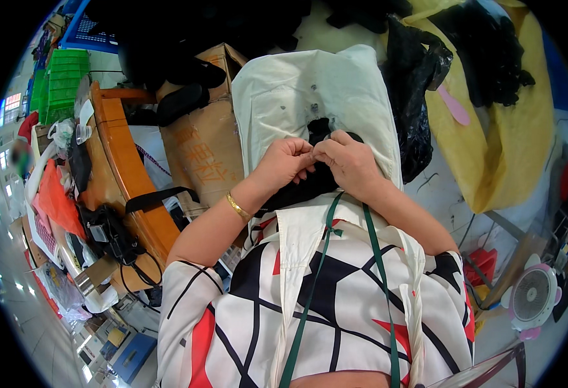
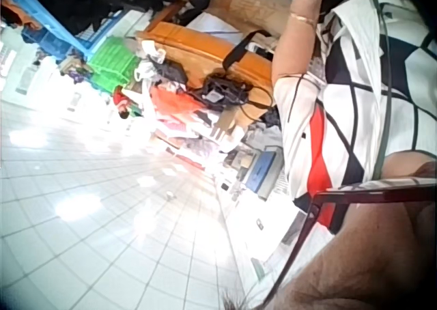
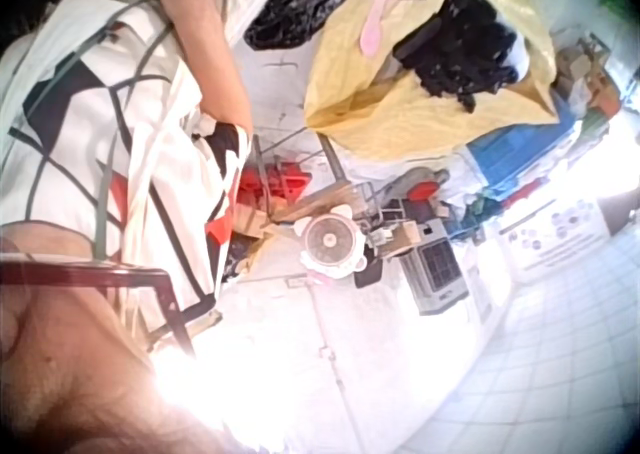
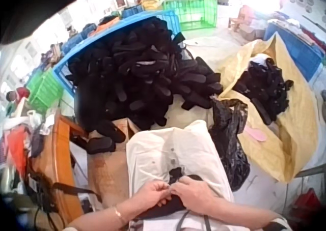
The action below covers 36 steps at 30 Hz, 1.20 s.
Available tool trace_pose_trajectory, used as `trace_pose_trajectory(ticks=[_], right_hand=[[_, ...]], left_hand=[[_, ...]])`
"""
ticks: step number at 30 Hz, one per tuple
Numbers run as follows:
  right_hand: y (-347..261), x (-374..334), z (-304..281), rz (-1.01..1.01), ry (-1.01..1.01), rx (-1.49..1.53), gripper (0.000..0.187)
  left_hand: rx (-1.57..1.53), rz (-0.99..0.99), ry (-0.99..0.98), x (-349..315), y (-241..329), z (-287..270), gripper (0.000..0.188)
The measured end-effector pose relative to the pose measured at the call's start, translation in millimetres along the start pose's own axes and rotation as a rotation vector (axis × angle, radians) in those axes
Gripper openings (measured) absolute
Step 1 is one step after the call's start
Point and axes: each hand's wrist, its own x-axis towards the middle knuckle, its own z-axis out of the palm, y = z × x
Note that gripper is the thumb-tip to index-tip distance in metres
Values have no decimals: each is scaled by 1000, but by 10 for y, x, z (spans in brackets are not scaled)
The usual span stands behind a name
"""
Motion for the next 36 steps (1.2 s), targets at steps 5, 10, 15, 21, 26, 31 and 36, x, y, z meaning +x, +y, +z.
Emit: trace_pose_trajectory(ticks=[5, 10, 15, 21, 26, 31, 36], right_hand=[[12, 17, -287, 647, -133, 725, 7], [580, -190, -588, 590, 141, 383, 16], [598, -272, -604, 773, 261, 598, 16], [500, -259, -635, 732, 302, 638, 14], [305, -231, -748, 639, 330, 660, 12], [-238, -286, -1060, 430, 403, 878, 9], [-670, -372, -1393, -273, 172, 1256, 18]], left_hand=[[-90, 26, -6, -38, -29, -83, 15], [-53, 19, -34, -63, -5, -166, 12], [242, 311, 77, 2, -127, -98, 13], [615, 447, 203, -65, 247, 117, 22], [506, 369, 153, 129, 90, 89, 19], [603, 421, 165, 198, 74, 43, 20], [625, 468, 198, 196, 27, 70, 23]])
